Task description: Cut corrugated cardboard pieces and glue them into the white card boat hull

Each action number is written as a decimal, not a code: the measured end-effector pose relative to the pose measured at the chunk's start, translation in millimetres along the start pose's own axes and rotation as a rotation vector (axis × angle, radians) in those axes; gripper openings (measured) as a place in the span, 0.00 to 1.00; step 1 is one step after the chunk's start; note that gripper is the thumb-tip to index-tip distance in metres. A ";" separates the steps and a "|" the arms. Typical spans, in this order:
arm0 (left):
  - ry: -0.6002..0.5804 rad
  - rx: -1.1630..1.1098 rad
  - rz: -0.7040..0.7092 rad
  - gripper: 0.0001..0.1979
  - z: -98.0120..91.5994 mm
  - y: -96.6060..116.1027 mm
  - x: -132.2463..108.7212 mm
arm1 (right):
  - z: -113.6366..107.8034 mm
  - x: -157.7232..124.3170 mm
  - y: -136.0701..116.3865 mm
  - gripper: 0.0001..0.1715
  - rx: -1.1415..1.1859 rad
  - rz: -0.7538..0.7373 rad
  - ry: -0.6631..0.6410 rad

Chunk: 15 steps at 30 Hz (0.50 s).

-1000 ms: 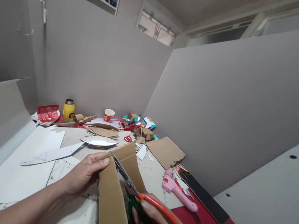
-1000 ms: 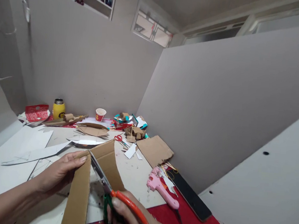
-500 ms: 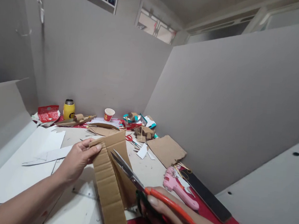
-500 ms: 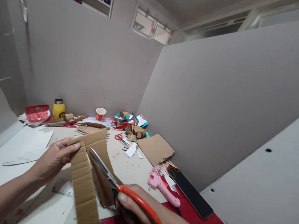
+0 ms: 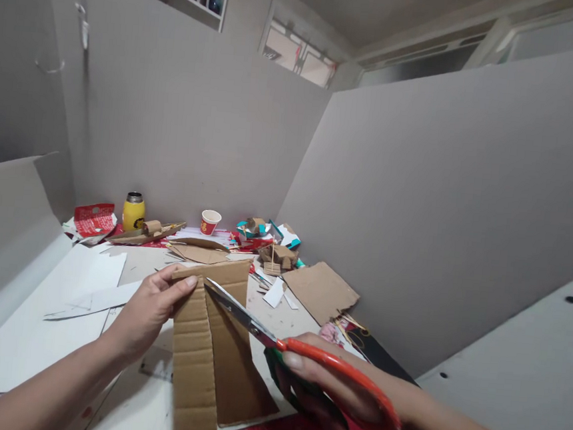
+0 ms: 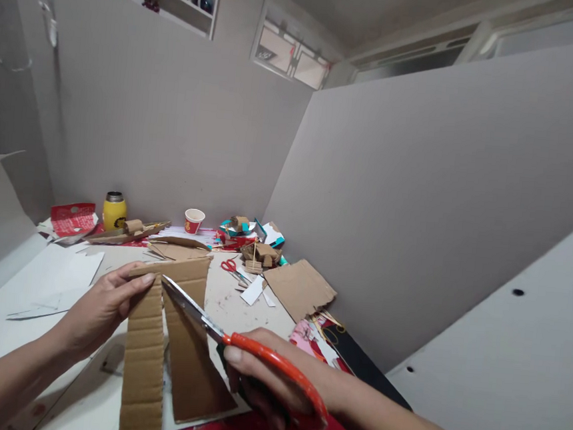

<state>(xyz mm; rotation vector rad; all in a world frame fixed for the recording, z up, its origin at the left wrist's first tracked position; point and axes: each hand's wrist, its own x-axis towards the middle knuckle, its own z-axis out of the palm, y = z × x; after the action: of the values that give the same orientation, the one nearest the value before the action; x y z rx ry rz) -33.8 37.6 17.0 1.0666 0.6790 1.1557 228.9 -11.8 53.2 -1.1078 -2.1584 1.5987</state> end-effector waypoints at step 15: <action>0.287 0.381 0.354 0.08 -3.8 23.0 -9.0 | -7.2 -10.0 -5.5 0.30 -0.135 0.014 0.081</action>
<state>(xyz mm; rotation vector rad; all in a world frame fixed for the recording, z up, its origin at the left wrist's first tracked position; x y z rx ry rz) -48.7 31.1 36.0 1.3947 0.9899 1.5427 237.6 -14.3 63.3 -1.2071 -2.2372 1.4060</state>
